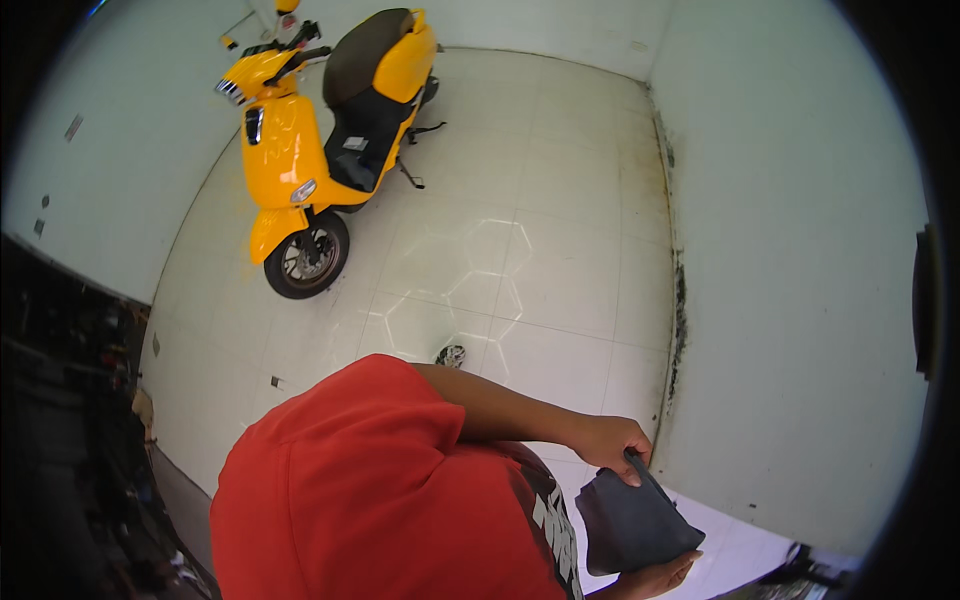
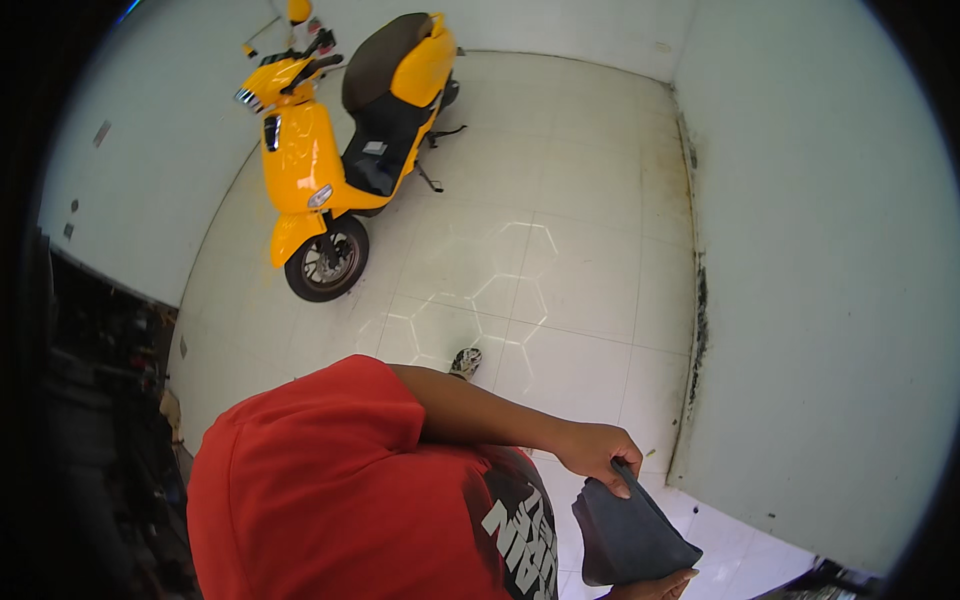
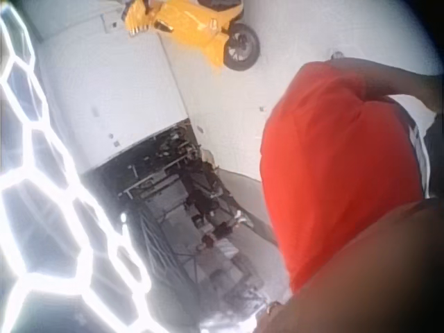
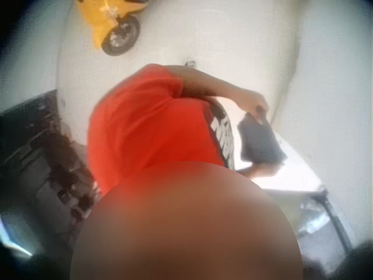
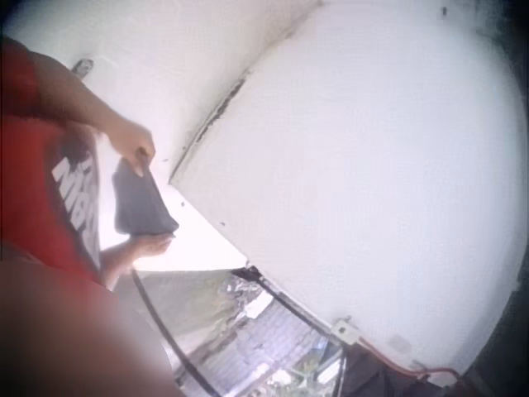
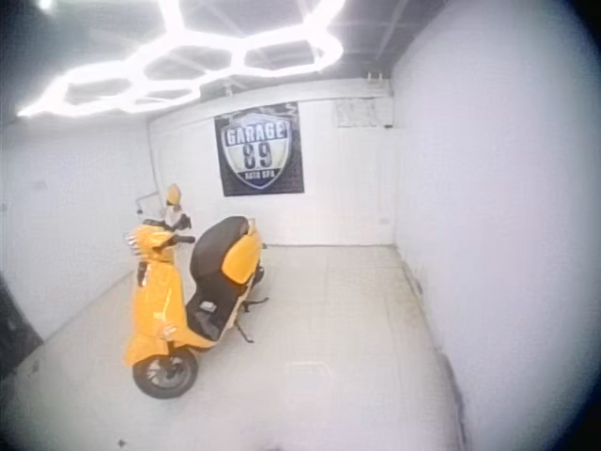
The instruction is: The person cleans a yellow scooter in a garage. They use a small brush to scrub the scooter's body and mirrors, then wipe the surfaces with a gray microfiber cloth, focusing on the front fairing, headlight area, and front fender.
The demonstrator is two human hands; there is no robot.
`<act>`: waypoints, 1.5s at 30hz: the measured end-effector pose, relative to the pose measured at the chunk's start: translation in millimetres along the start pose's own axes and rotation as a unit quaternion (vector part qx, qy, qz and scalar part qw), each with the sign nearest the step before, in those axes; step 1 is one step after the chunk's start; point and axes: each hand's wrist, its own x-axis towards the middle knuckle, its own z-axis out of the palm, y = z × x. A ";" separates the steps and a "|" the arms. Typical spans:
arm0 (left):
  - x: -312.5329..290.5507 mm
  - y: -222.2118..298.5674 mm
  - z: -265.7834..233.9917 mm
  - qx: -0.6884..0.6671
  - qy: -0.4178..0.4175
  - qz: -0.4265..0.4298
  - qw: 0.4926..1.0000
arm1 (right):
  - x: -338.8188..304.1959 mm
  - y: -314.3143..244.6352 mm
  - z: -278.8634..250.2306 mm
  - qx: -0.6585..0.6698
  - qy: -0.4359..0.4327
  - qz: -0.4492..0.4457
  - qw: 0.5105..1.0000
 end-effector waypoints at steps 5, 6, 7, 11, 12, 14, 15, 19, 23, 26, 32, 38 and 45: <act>-82.9 -9.4 -37.3 0.055 0.126 -0.021 0.990 | -7.8 -71.3 64.3 0.064 -0.422 -0.186 0.885; -101.7 -6.7 -44.2 0.063 0.154 -0.004 0.986 | -18.7 -89.1 81.6 0.042 -0.475 -0.156 0.865; -128.7 -5.8 -48.4 0.069 0.179 -0.008 0.981 | -34.7 -101.4 97.2 0.042 -0.535 -0.126 0.835; -209.0 5.5 -42.9 0.311 0.305 0.162 0.886 | -111.6 -134.6 151.2 -0.100 -0.704 -0.123 0.692; -226.7 5.8 -41.6 0.310 0.278 0.143 0.898 | -131.8 -137.2 163.1 -0.079 -0.731 -0.152 0.661; -268.9 7.4 -48.5 0.198 0.262 0.019 0.944 | -159.1 -156.3 185.8 -0.054 -0.755 -0.170 0.631; -296.4 6.1 -55.8 0.136 0.240 -0.054 0.960 | -172.3 -165.4 196.9 -0.045 -0.766 -0.172 0.618; -419.7 -6.1 -77.5 0.056 0.311 -0.038 0.948 | -226.9 -188.3 236.4 0.069 -0.769 -0.144 0.619; -496.1 -13.2 -106.0 -0.087 0.495 0.084 0.860 | -297.9 -178.8 271.5 0.158 -0.769 -0.062 0.616; -524.5 -12.0 -128.2 -0.075 0.630 0.140 0.761 | -351.1 -163.6 295.8 0.136 -0.802 -0.006 0.581; -561.1 -12.2 -177.8 -0.026 0.707 0.101 0.700 | -408.3 -185.9 384.3 0.066 -0.840 0.050 0.536; -575.7 -22.3 -259.9 0.202 0.490 0.000 0.848 | -449.8 -235.4 501.9 0.126 -0.815 -0.350 0.444; -613.7 -23.3 -334.6 0.146 0.662 -0.102 0.728 | -506.4 -305.2 601.4 -0.094 -0.900 -0.264 0.333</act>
